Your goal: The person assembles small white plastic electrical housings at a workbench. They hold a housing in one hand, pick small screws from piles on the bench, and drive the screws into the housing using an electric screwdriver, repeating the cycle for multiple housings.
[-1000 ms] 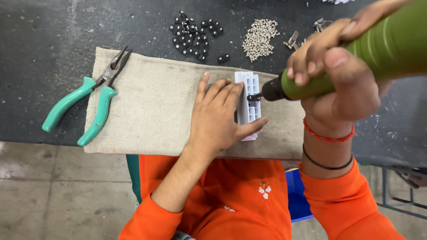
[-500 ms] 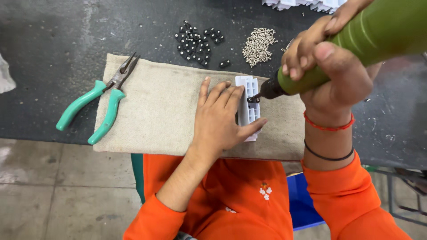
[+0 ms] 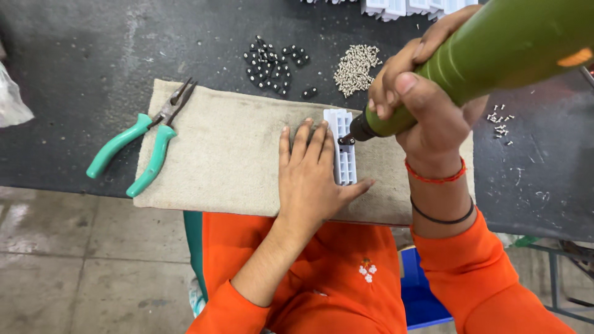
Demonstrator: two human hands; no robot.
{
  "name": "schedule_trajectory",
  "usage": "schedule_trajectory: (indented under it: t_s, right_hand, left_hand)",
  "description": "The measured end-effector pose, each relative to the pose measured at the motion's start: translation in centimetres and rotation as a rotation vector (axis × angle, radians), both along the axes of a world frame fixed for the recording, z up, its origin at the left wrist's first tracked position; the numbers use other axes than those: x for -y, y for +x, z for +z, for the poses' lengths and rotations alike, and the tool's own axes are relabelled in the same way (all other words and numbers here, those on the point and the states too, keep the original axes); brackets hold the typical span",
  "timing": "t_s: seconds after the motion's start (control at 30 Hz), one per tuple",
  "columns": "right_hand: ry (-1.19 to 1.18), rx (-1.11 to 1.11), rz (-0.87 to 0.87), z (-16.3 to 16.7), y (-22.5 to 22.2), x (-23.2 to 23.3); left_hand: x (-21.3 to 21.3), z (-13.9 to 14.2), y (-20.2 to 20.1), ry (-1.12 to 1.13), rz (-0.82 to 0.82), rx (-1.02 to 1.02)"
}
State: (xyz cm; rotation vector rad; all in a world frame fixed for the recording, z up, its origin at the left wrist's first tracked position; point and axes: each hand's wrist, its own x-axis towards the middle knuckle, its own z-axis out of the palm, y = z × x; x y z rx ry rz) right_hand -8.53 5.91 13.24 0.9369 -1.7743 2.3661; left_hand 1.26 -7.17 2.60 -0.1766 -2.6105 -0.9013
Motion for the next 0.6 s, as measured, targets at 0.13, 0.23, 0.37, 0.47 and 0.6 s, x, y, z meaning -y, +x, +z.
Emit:
schedule_trajectory:
  t_s: [0.13, 0.23, 0.37, 0.47, 0.6]
  right_hand:
    - [0.014, -0.054, -0.016, -0.1, 0.2, 0.9]
    - [0.068, -0.053, 0.008, 0.2, 0.8, 1.0]
    - [0.035, 0.016, 0.125, 1.1, 0.4, 0.9]
    - [-0.064, 0.071, 0.064, 2.0, 0.5, -0.4]
    - [-0.163, 0.099, -0.126, 3.7, 0.6, -3.8]
  left_hand:
    - [0.0, 0.1, 0.4, -0.008, -0.004, 0.028]
    - [-0.5, -0.2, 1.4, -0.022, 0.039, 0.008]
    - [-1.3, -0.5, 2.8, -0.043, 0.102, -0.042]
    - [-0.6, -0.1, 3.6, 0.021, 0.138, -0.150]
    - [1.0, 1.4, 4.8, 0.121, 0.056, -0.236]
